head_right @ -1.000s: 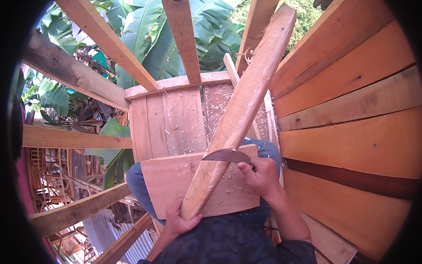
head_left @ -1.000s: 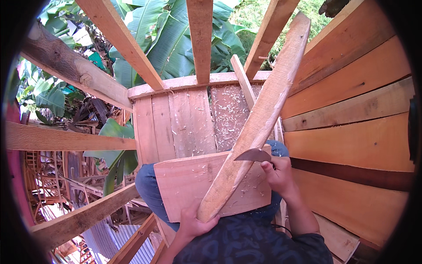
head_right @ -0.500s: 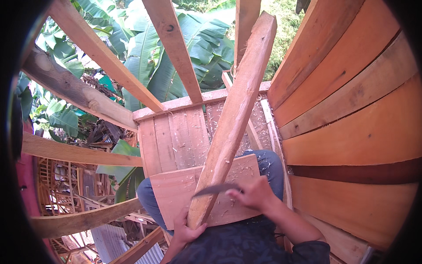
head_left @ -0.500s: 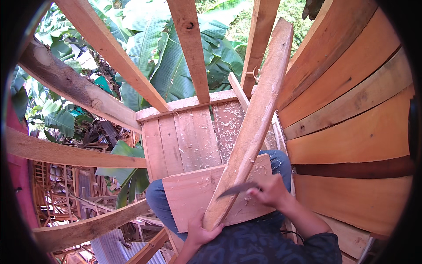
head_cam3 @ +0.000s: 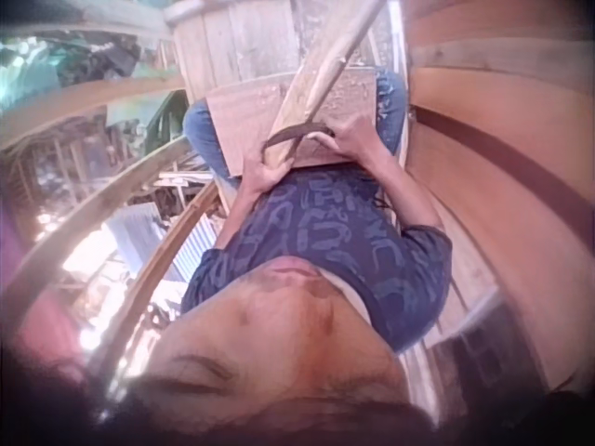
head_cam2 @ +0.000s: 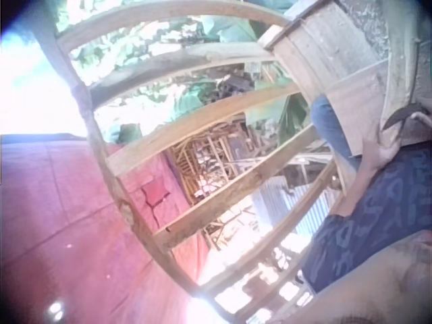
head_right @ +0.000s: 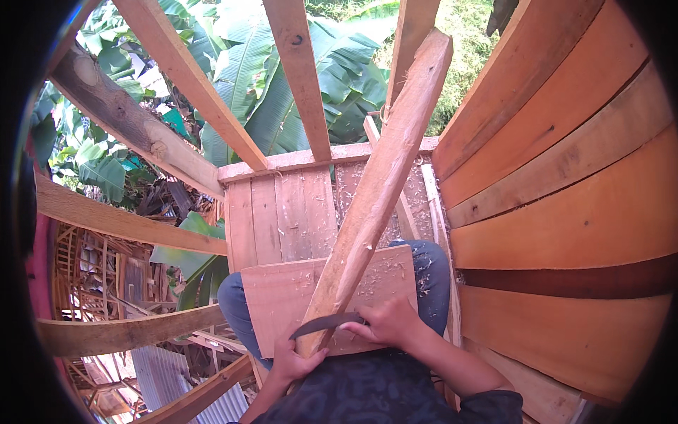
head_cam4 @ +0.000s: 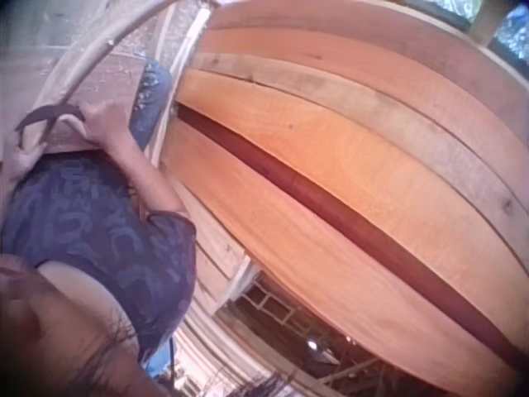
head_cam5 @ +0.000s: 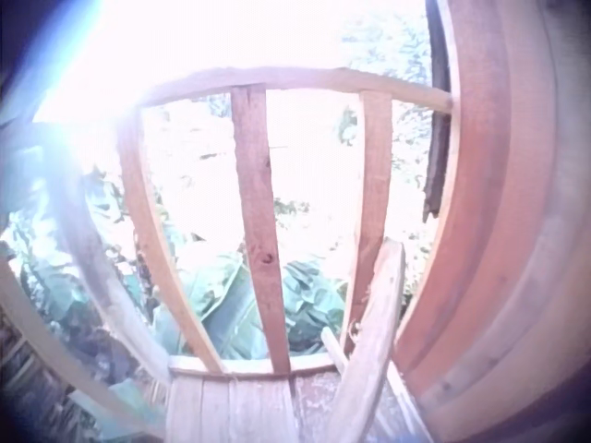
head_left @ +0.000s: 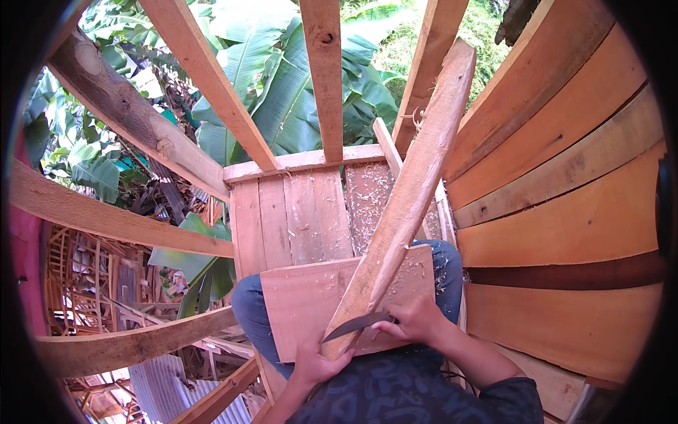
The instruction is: The person carves a long wooden plank using a curved knife while seated on a wooden platform. They repeatedly shave thin layers from the plank's surface, rotating it to work different sides. Wood shavings accumulate on the plank and the platform.
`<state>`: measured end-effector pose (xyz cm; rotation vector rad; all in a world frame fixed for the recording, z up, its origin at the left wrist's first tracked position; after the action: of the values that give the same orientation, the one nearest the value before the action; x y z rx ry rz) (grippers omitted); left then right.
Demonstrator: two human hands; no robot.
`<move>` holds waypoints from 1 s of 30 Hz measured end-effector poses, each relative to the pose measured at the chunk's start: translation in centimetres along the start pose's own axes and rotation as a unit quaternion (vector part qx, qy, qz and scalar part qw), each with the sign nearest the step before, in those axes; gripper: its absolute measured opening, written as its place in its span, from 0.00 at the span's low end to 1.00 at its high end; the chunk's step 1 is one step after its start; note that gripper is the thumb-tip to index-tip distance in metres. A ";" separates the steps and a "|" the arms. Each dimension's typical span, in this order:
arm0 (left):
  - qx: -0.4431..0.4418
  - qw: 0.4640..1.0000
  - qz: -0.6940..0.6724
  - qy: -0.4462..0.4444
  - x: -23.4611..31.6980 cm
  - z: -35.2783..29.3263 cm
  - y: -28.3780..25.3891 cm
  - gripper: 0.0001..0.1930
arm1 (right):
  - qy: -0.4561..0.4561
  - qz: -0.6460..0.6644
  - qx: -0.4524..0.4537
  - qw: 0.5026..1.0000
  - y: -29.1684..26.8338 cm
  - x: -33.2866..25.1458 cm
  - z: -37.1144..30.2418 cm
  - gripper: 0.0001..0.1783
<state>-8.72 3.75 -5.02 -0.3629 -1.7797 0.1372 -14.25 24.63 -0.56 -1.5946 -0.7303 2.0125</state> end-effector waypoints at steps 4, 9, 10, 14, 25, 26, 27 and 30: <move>0.007 0.998 0.062 -0.028 0.8 -0.1 -0.7 0.27 | 0.166 0.047 0.048 0.984 -0.9 3.0 0.6 0.27; 0.044 0.998 0.025 0.046 1.1 0.3 -0.9 0.24 | -0.028 -0.017 -0.016 0.999 0.2 -1.6 0.2 0.30; 0.051 0.996 0.021 0.066 1.4 0.4 -0.9 0.24 | -0.137 -0.065 -0.053 0.987 0.8 -3.8 -0.2 0.30; 0.048 0.996 0.064 0.048 0.2 0.1 -0.8 0.24 | 0.198 0.055 0.059 0.977 -3.3 5.2 2.8 0.26; 0.062 0.993 0.046 0.092 1.0 0.2 -0.8 0.25 | 0.042 0.007 -0.034 0.998 -0.4 -1.9 0.1 0.26; 0.066 0.989 0.050 0.120 1.2 0.0 -1.0 0.25 | -0.094 -0.058 -0.055 0.992 0.5 -4.6 -0.5 0.27; 0.066 0.990 0.052 0.110 1.0 0.0 -1.0 0.25 | -0.071 -0.024 -0.056 0.996 0.4 -4.4 -0.2 0.26; 0.065 0.994 0.054 0.066 0.8 -0.5 -1.1 0.25 | 0.187 0.044 0.035 0.981 -3.9 3.2 3.2 0.24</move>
<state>-8.62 2.89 -3.85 -0.3654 -1.6127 0.2975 -17.95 29.28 0.28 -1.9170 -0.4484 1.6997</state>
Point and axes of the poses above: each hand's wrist, its own z-axis towards the middle knuckle, its own y-axis out of the palm, x = y × z, the point moved 9 cm from there along z, towards the middle knuckle, and after that the axes turned 8 degrees about x, right-handed, at the moved point
